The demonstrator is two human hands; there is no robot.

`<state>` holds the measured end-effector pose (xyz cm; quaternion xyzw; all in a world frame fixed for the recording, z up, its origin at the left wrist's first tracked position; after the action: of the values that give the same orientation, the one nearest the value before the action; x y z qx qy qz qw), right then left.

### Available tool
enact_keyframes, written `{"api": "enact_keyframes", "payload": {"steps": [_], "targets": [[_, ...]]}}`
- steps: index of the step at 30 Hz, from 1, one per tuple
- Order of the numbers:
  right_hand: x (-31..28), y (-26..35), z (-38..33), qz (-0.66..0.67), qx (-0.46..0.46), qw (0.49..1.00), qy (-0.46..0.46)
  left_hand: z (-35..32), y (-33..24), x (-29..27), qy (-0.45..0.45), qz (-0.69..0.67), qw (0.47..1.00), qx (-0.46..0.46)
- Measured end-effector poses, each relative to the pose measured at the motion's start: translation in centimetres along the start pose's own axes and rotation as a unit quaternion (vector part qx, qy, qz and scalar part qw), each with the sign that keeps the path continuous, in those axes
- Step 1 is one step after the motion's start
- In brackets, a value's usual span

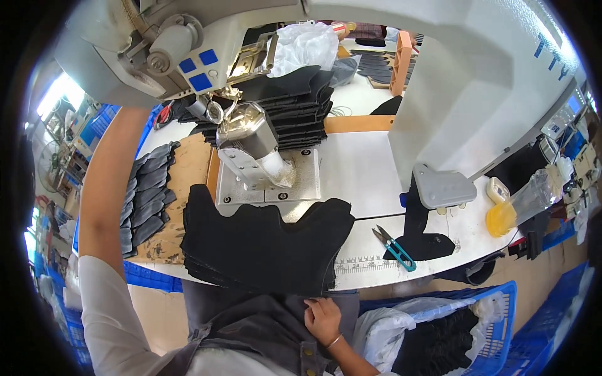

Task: The worker is aligning, inspecting, and stacking black fabric pieces, which are components of a shoe upper, at a manufacturing workstation.

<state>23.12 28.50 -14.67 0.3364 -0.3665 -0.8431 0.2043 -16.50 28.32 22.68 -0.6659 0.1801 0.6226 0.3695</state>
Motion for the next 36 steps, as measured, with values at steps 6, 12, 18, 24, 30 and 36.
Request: {"api": "enact_keyframes", "payload": {"steps": [6, 12, 18, 24, 30, 36], "targets": [[-0.2, 0.1, 0.1, 0.012, 0.007, 1.000, -0.002, 1.4, -0.1, 2.8, 0.015, -0.090, 0.996, 0.004], [-0.2, 0.4, 0.2, -0.003, 0.014, 1.000, 0.010, 3.7, 1.6, 3.5, 0.027, -0.190, 0.981, 0.008], [0.2, 0.2, 0.3, 0.000, -0.009, 1.000, -0.008, 6.5, 3.8, 4.0, 0.033, -0.296, 0.955, -0.004], [0.3, 0.0, 0.1, -0.031, -0.007, 0.999, -0.013, 4.9, 9.9, 4.8, 0.021, -0.386, 0.921, -0.052], [0.5, 0.5, 0.5, -0.038, -0.006, 0.999, 0.011, 0.4, 6.0, 7.9, -0.024, -0.514, 0.856, -0.048], [0.9, 0.8, 0.1, -0.049, -0.019, 0.998, 0.024, 1.5, 6.4, 9.3, -0.075, -0.455, 0.887, 0.009]]}}
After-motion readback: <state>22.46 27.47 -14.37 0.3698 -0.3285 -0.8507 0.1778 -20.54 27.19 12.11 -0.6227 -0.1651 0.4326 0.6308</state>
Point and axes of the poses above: each hand's wrist, its own z-axis towards the middle knuckle, its own x-axis out of the palm, y = z × x, the point moved 4 cm from there along z, towards the middle knuckle, and after that the axes turned 11 degrees about z, right-handed, at the moved point
